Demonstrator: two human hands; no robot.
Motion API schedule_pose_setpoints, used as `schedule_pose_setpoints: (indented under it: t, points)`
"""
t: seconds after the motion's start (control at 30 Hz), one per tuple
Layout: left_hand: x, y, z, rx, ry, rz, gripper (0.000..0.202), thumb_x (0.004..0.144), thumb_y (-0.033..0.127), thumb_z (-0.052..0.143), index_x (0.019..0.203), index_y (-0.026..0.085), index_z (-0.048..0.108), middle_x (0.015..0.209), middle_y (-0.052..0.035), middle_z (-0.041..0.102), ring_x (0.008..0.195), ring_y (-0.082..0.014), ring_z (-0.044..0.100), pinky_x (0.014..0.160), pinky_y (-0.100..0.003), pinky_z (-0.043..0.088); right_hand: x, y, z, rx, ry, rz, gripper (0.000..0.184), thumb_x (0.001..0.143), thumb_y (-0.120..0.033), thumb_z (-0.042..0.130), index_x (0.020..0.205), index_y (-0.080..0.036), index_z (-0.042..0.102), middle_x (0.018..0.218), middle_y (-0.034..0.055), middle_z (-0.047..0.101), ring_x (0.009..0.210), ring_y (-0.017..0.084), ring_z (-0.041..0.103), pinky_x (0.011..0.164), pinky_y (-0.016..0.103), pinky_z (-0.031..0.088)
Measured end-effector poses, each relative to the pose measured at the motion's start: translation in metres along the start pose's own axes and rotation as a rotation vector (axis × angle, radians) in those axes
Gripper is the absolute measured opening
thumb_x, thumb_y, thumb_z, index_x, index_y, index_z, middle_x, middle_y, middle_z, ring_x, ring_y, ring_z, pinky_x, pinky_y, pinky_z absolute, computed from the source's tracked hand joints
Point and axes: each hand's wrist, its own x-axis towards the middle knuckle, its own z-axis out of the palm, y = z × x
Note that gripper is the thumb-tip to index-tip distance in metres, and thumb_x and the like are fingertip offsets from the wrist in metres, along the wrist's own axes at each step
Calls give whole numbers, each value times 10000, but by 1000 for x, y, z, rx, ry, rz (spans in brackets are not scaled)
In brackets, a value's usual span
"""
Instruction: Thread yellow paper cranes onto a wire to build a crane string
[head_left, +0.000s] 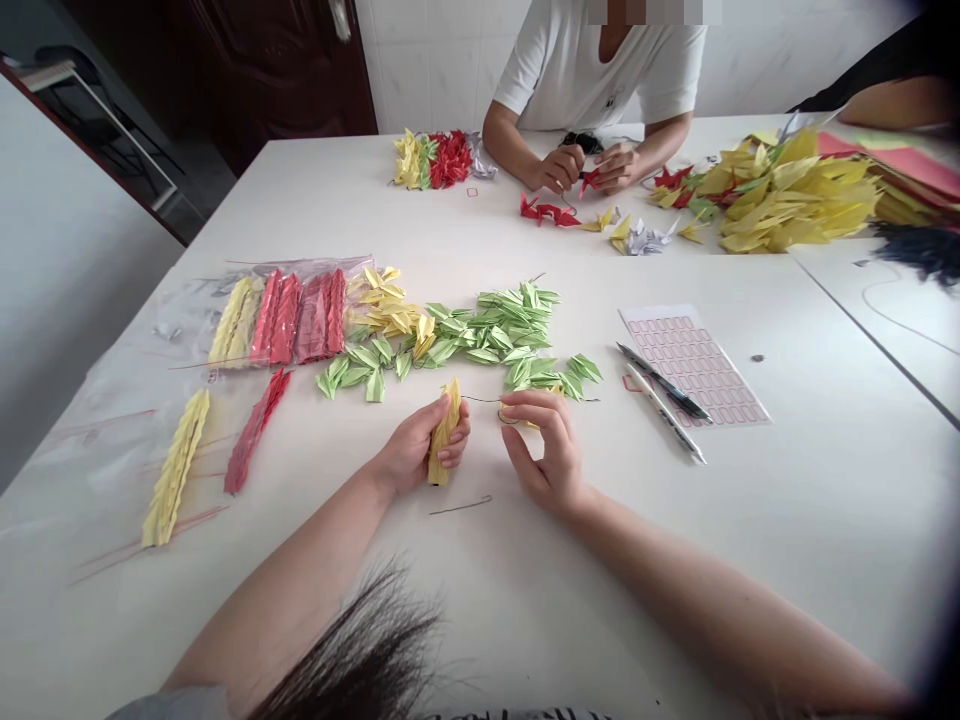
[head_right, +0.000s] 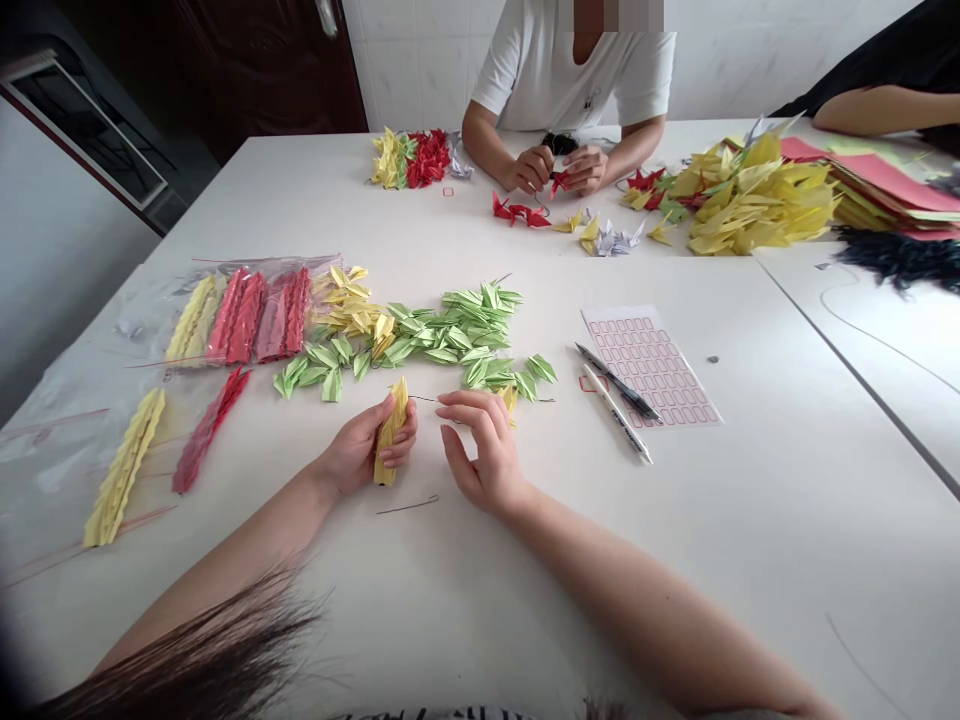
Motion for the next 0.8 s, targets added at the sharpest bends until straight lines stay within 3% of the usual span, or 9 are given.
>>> schedule_pose_setpoints:
  t: [0.2, 0.3, 0.4, 0.5, 0.6, 0.7, 0.8]
  points:
    - [0, 2, 3, 31, 12, 16, 458, 839, 571, 664, 795, 186, 420, 619, 75, 376, 419, -19, 231, 416, -139, 209, 1, 2, 2, 21, -19, 51, 250, 920, -117, 514, 1130, -251, 537, 1063, 95, 651, 979, 245, 633, 821, 447, 530]
    - [1, 1, 3, 6, 36, 70, 444, 851, 554, 657, 784, 189, 413, 613, 76, 377, 415, -24, 244, 415, -147, 227, 1, 2, 2, 29, -27, 55, 253, 923, -113, 513, 1133, -250, 542, 1060, 97, 655, 976, 244, 634, 815, 444, 535]
    - [3, 0, 2, -48, 70, 122, 369, 875, 522, 630, 846, 182, 490, 670, 39, 488, 488, -63, 444, 489, -185, 381, 0, 3, 1, 46, -30, 52, 272, 916, -94, 523, 1141, -245, 548, 1056, 101, 652, 995, 241, 630, 827, 435, 539]
    - [3, 1, 0, -79, 117, 170, 347, 901, 522, 589, 934, 179, 556, 865, -35, 645, 841, -170, 665, 718, -268, 521, -1, 2, 0, 120, -66, 74, 224, 920, -109, 534, 1102, -237, 561, 985, 88, 652, 927, 218, 642, 782, 398, 552]
    - [3, 1, -2, -95, 141, 241, 329, 920, 515, 568, 962, 189, 566, 1080, -81, 701, 1145, -225, 631, 892, -338, 517, -3, -6, 2, 355, -207, 317, 54, 963, -230, 531, 1012, -228, 552, 801, 28, 624, 670, 158, 636, 591, 309, 552]
    - [2, -1, -2, -91, 135, 268, 332, 913, 523, 584, 980, 199, 562, 1202, -93, 690, 1227, -231, 595, 945, -354, 493, -5, -16, 6, 614, -396, 714, 214, 955, -419, 568, 998, -213, 533, 704, -15, 606, 507, 120, 596, 458, 254, 523]
    - [1, -4, -1, -31, 104, 259, 335, 917, 532, 582, 993, 206, 568, 1273, -85, 667, 1239, -226, 589, 954, -346, 488, -5, -20, 10, 682, -558, 856, 332, 909, -509, 613, 930, -178, 596, 717, 4, 634, 525, 106, 604, 486, 237, 533]
